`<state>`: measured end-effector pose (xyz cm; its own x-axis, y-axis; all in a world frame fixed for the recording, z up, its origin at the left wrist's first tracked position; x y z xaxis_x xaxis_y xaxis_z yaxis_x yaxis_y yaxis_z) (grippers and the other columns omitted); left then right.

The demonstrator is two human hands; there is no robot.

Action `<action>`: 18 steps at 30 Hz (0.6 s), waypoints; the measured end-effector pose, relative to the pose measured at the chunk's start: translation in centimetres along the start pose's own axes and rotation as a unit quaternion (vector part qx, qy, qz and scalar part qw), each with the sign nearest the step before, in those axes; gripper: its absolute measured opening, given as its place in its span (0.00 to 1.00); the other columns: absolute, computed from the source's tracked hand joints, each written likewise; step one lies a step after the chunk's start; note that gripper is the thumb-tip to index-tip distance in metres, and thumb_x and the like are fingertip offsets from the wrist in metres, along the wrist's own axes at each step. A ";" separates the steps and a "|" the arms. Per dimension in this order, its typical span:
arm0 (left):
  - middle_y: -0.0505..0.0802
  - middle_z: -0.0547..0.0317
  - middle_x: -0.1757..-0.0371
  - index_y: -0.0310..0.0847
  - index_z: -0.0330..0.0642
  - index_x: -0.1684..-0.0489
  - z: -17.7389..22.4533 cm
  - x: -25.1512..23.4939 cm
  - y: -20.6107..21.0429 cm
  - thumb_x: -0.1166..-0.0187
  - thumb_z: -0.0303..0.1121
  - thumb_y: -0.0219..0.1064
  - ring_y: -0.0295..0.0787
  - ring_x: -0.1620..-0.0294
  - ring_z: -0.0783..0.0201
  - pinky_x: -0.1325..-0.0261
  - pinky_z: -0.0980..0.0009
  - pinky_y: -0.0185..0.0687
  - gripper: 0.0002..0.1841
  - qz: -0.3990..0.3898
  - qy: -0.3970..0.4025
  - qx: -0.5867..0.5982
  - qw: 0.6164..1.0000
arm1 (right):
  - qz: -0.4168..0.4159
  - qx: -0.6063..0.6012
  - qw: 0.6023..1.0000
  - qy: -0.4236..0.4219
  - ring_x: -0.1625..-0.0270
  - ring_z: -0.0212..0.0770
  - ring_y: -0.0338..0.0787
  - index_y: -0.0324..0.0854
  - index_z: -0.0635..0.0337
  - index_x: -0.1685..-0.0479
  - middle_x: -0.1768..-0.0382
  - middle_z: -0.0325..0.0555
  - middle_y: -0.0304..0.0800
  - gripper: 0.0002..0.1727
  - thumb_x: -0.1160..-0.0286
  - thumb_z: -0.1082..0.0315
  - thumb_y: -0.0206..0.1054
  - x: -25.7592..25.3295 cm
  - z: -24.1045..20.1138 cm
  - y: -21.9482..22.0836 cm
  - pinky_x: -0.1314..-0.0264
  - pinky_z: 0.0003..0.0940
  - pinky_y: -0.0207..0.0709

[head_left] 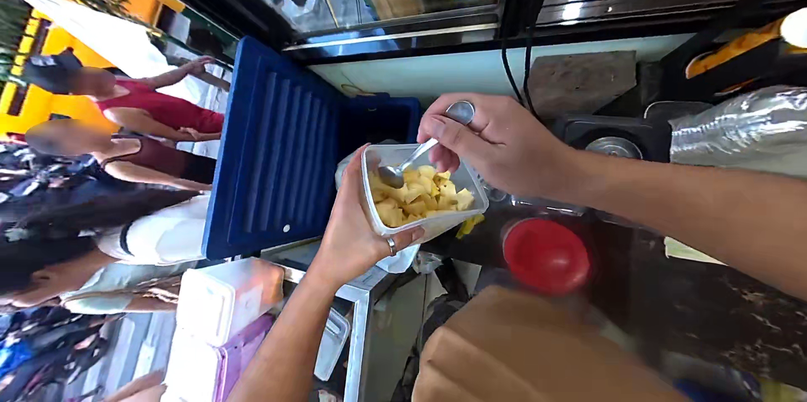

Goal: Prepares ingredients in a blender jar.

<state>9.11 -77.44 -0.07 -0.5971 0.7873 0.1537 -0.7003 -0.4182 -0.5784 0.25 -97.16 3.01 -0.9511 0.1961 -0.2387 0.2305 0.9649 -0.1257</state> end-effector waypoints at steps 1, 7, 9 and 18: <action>0.79 0.64 0.23 0.51 0.58 0.09 0.0 -0.4 -0.2 0.60 0.52 0.93 0.78 0.23 0.67 0.23 0.64 0.82 0.67 -0.006 -0.005 0.000 1.000 | -0.001 0.001 1.000 0.008 0.68 0.29 0.91 0.83 0.56 0.48 0.67 0.34 0.90 0.15 0.06 0.61 0.51 -0.1 0.6 -0.7 0.64 0.26 0.90; 0.79 0.65 0.21 0.52 0.63 0.09 0.4 -1.4 -0.4 0.61 0.54 0.93 0.78 0.23 0.67 0.24 0.63 0.83 0.67 -0.034 -0.068 -0.030 0.997 | 0.003 -0.058 0.997 0.043 0.71 0.32 0.91 0.83 0.58 0.51 0.68 0.37 0.90 0.14 0.07 0.63 0.52 -0.7 1.3 -2.6 0.68 0.30 0.92; 0.79 0.66 0.22 0.51 0.65 0.09 0.6 -1.6 -0.4 0.61 0.56 0.92 0.78 0.24 0.68 0.25 0.64 0.84 0.67 -0.040 -0.089 -0.046 0.994 | -0.047 -0.003 0.998 0.043 0.71 0.26 0.90 0.84 0.52 0.50 0.71 0.31 0.89 0.13 0.07 0.59 0.54 -0.3 2.4 -1.0 0.69 0.25 0.90; 0.79 0.68 0.22 0.51 0.68 0.09 0.2 -1.9 -1.1 0.61 0.57 0.92 0.78 0.24 0.68 0.26 0.63 0.84 0.67 -0.055 -0.113 -0.074 0.989 | -0.049 -0.010 0.998 0.027 0.70 0.28 0.91 0.85 0.53 0.52 0.70 0.31 0.90 0.14 0.07 0.60 0.53 0.1 3.8 -3.3 0.69 0.25 0.91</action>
<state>10.97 -78.59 0.47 -0.6050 0.6958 0.3871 -0.7103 -0.2519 -0.6573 0.17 -101.00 -0.24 -0.9787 0.1095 -0.1738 0.1324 0.9832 -0.1260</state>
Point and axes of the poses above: each hand's wrist, its own x-axis away from the middle knuckle, its own y-axis out of the palm, z = x × y, the point moved 7 cm from there along -x, towards the middle knuckle
